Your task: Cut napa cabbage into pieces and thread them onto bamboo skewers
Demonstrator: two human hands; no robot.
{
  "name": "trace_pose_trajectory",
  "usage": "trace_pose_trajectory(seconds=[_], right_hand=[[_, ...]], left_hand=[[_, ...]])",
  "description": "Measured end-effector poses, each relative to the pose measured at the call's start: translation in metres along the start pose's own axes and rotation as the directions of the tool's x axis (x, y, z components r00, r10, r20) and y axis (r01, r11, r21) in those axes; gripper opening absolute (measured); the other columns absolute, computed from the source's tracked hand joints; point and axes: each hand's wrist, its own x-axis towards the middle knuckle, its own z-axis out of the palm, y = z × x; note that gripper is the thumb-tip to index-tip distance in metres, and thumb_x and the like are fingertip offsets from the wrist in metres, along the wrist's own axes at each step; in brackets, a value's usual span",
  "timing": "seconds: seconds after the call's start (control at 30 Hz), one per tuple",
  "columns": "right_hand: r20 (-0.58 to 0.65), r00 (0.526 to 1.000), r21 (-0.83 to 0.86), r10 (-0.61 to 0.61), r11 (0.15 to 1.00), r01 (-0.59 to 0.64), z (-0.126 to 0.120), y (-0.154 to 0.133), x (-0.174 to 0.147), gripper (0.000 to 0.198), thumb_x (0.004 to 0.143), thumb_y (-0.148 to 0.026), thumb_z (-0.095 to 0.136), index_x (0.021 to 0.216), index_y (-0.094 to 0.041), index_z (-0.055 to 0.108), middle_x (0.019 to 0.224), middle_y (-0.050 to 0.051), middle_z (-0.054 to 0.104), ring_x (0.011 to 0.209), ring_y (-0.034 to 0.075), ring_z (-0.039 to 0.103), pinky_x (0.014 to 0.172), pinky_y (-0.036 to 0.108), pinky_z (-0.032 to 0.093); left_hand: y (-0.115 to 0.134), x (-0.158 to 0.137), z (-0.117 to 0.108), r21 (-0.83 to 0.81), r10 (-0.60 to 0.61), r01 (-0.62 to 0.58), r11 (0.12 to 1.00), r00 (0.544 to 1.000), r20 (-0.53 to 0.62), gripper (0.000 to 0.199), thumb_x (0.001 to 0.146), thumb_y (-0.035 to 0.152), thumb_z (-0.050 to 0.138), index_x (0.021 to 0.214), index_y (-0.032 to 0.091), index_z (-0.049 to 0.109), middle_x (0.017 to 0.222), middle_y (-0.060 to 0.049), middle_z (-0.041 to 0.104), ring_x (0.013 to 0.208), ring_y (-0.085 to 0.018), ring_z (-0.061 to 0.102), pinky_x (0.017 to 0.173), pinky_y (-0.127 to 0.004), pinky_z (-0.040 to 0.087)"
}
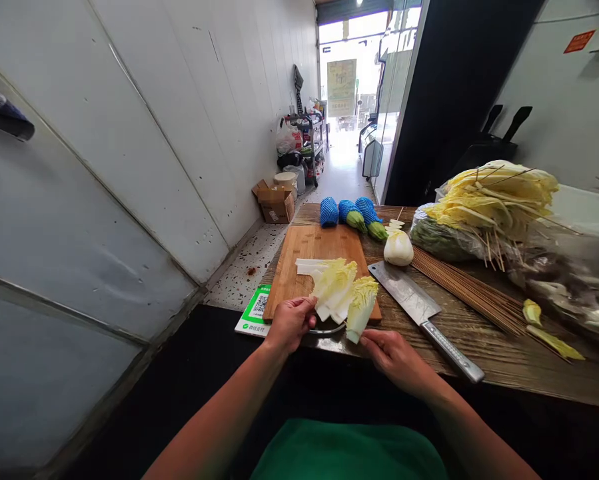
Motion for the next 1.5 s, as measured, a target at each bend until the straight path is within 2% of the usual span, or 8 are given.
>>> trace_pose_trajectory(seconds=[0.17, 0.37, 0.7, 0.87, 1.03, 1.17, 1.3, 1.5], right_hand=[[-0.037, 0.999, 0.030, -0.005, 1.000, 0.006, 0.000, -0.005, -0.001, 0.029, 0.088, -0.030, 0.035, 0.066, -0.017, 0.048, 0.058, -0.003, 0.040, 0.054, 0.010, 0.035, 0.052, 0.022, 0.029], [-0.029, 0.997, 0.201, 0.068, 0.978, -0.061, 0.005, -0.010, 0.001, 0.033, 0.088, -0.037, 0.036, 0.060, -0.019, 0.038, 0.050, -0.006, 0.032, 0.045, 0.008, 0.030, 0.044, 0.021, 0.024], [-0.134, 0.987, 0.147, 0.090, 0.987, -0.070, 0.010, -0.014, 0.007, 0.034, 0.088, -0.036, 0.038, 0.062, -0.017, 0.051, 0.046, -0.003, 0.046, 0.042, 0.009, 0.041, 0.043, 0.021, 0.028], [-0.366, 0.928, -0.113, -0.064, 0.993, 0.023, -0.044, -0.037, -0.003, 0.029, 0.088, -0.033, 0.041, 0.072, -0.016, 0.058, 0.053, -0.001, 0.051, 0.050, 0.011, 0.046, 0.051, 0.022, 0.034], [-0.268, 0.958, -0.068, -0.103, 0.994, 0.088, -0.100, -0.072, -0.022, 0.033, 0.091, -0.039, 0.036, 0.080, -0.015, 0.057, 0.050, -0.005, 0.043, 0.044, 0.008, 0.038, 0.045, 0.020, 0.031], [0.093, 0.993, 0.098, -0.068, 0.993, 0.059, -0.113, -0.084, -0.037, 0.038, 0.090, -0.045, 0.037, 0.082, -0.013, 0.056, 0.047, -0.006, 0.040, 0.040, 0.006, 0.034, 0.040, 0.018, 0.029], [0.367, 0.930, 0.166, -0.030, 0.986, -0.034, -0.105, -0.077, -0.039, 0.041, 0.090, -0.048, 0.036, 0.080, -0.012, 0.055, 0.046, -0.006, 0.041, 0.039, 0.005, 0.035, 0.039, 0.017, 0.029], [0.076, 0.987, -0.219, -0.143, 0.963, 0.156, -0.090, -0.065, -0.027, 0.027, 0.088, -0.030, 0.043, 0.079, -0.016, 0.063, 0.059, -0.001, 0.055, 0.054, 0.010, 0.047, 0.057, 0.021, 0.037]], left_hand=[[0.004, -0.004, 0.007, -0.015, 0.014, -0.014, 1.000, 1.000, -0.011, 0.036, 0.065, 0.046, 0.068, 0.072, 0.012, 0.059, 0.052, 0.003, 0.052, 0.034, -0.003, 0.043, 0.029, -0.013, 0.015], [0.008, -0.015, 0.016, -0.029, -0.061, 0.064, 0.998, 0.994, 0.088, 0.038, 0.065, 0.041, 0.071, 0.085, 0.010, 0.063, 0.075, -0.007, 0.066, 0.068, -0.015, 0.064, 0.057, -0.021, 0.050], [0.007, -0.022, 0.021, 0.044, 0.079, -0.078, 0.996, 0.996, -0.034, 0.037, 0.068, 0.037, 0.069, 0.092, 0.011, 0.061, 0.087, -0.011, 0.068, 0.077, -0.018, 0.066, 0.076, -0.031, 0.052], [0.028, -0.023, 0.010, 0.432, 0.571, -0.515, 0.740, 0.821, -0.001, 0.055, 0.067, 0.038, 0.069, 0.115, 0.015, 0.055, 0.115, -0.012, 0.061, 0.105, -0.022, 0.057, 0.092, -0.036, 0.044], [0.074, -0.028, 0.013, 0.564, 0.727, -0.667, 0.486, 0.667, 0.162, 0.073, 0.065, 0.040, 0.071, 0.130, 0.021, 0.042, 0.136, -0.010, 0.043, 0.124, -0.026, 0.040, 0.104, -0.040, 0.030], [0.104, -0.044, 0.011, 0.380, 0.525, -0.644, 0.664, 0.763, 0.376, 0.072, 0.064, 0.046, 0.070, 0.127, 0.020, 0.047, 0.132, -0.011, 0.048, 0.122, -0.028, 0.042, 0.100, -0.038, 0.034], [0.093, -0.054, 0.001, 0.367, 0.040, -0.293, 0.883, 0.825, 0.564, 0.055, 0.058, 0.049, 0.073, 0.101, 0.016, 0.065, 0.096, -0.009, 0.068, 0.086, -0.025, 0.063, 0.074, -0.033, 0.049], [0.054, -0.054, 0.002, 0.255, -0.164, 0.037, 0.966, 0.851, 0.498, 0.028, 0.061, 0.032, 0.075, 0.082, 0.015, 0.069, 0.077, -0.006, 0.069, 0.065, -0.017, 0.063, 0.060, -0.026, 0.048]])
